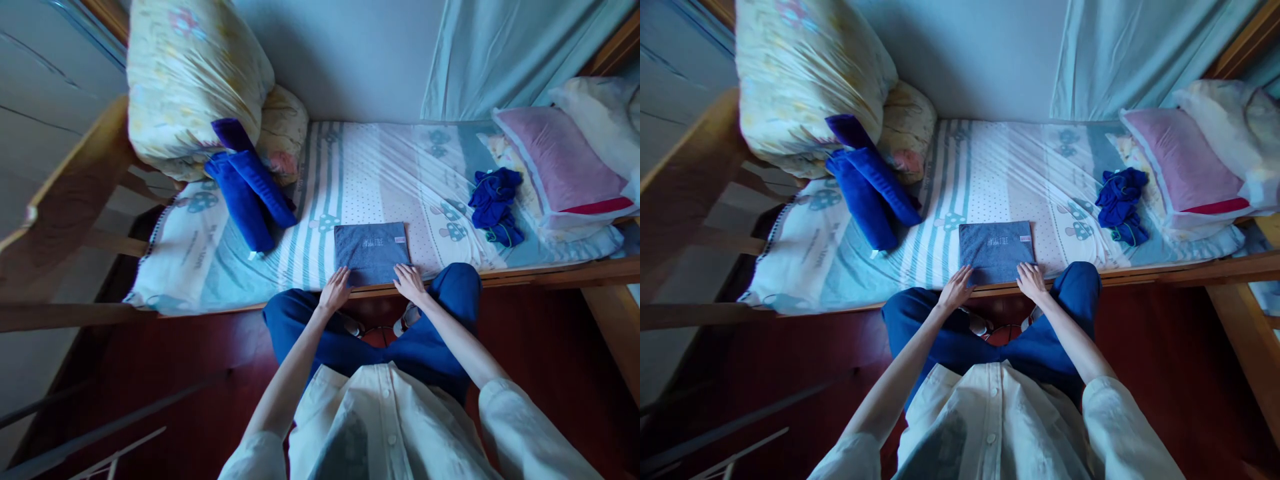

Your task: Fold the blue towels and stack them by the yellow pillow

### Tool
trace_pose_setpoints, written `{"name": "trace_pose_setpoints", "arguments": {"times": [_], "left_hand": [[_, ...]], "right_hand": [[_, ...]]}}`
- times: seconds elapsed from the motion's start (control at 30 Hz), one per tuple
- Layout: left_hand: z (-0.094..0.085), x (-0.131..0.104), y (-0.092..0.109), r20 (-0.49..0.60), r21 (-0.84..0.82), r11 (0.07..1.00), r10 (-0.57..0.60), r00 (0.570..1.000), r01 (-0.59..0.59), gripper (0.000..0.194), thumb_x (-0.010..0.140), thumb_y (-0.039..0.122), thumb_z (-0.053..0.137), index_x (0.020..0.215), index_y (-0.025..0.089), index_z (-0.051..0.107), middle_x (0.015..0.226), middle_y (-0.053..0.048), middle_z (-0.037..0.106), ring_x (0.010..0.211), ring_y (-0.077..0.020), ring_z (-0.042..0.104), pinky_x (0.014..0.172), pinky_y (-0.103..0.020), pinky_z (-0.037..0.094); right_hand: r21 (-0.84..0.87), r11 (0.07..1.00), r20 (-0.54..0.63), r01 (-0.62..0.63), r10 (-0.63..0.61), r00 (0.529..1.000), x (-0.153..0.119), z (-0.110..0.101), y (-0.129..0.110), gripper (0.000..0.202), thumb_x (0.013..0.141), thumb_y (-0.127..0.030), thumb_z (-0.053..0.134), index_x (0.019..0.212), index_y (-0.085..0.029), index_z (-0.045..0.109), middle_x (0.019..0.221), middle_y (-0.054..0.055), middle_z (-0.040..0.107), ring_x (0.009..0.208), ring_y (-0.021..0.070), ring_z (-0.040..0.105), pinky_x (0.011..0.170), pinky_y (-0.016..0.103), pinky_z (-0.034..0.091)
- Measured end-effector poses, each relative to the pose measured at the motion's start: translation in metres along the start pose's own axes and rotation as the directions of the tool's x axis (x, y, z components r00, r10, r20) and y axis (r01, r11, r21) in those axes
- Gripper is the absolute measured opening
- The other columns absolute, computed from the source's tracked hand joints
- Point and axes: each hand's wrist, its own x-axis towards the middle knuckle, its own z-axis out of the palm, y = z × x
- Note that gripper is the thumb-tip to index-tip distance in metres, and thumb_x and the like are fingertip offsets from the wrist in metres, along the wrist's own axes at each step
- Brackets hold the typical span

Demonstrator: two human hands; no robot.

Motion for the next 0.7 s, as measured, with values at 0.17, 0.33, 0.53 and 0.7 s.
{"name": "trace_pose_setpoints", "arguments": {"times": [0.17, 0.33, 0.53, 0.7], "left_hand": [[0.033, 0.01, 0.001, 0.098, 0.115, 0.993, -0.04, 0.994, 0.029, 0.068, 0.083, 0.01, 0.046, 0.151, 0.005, 0.042, 0.156, -0.024, 0.045, 0.148, -0.0324, 0.039, 0.123, -0.05, 0.028], [0.042, 0.019, -0.008, 0.093, 0.137, 0.991, -0.015, 0.996, 0.002, 0.064, 0.085, 0.003, 0.041, 0.15, 0.005, 0.045, 0.148, -0.026, 0.052, 0.143, -0.0335, 0.046, 0.123, -0.053, 0.028], [0.034, 0.025, -0.011, 0.099, 0.122, 0.993, -0.018, 0.995, 0.005, 0.058, 0.089, 0.002, 0.038, 0.145, 0.01, 0.053, 0.146, -0.022, 0.056, 0.138, -0.0308, 0.053, 0.121, -0.049, 0.035], [0.029, 0.013, -0.008, 0.098, 0.118, 0.993, -0.02, 0.995, 0.008, 0.061, 0.089, 0.002, 0.038, 0.147, 0.014, 0.052, 0.146, -0.019, 0.057, 0.139, -0.0293, 0.052, 0.121, -0.048, 0.037]], "right_hand": [[-0.127, 0.992, 0.096, 0.002, 0.01, 0.995, -0.001, 0.008, 0.011, 0.056, 0.089, -0.011, 0.053, 0.145, -0.006, 0.053, 0.149, 0.021, 0.054, 0.141, 0.0284, 0.049, 0.118, 0.043, 0.033], [-0.147, 0.989, 0.098, 0.035, -0.021, 0.995, 0.004, 0.012, 0.026, 0.057, 0.089, 0.0, 0.045, 0.143, -0.011, 0.057, 0.143, 0.019, 0.06, 0.137, 0.0251, 0.055, 0.118, 0.043, 0.035], [-0.096, 0.995, 0.087, 0.023, -0.015, 0.996, 0.005, 0.011, 0.033, 0.056, 0.088, 0.001, 0.045, 0.14, -0.012, 0.061, 0.141, 0.016, 0.062, 0.133, 0.0219, 0.059, 0.116, 0.039, 0.041], [-0.036, 0.999, 0.078, 0.014, -0.011, 0.997, 0.0, 0.004, 0.032, 0.061, 0.085, 0.003, 0.049, 0.141, -0.02, 0.062, 0.14, 0.011, 0.063, 0.129, 0.0215, 0.063, 0.114, 0.039, 0.046]]}}
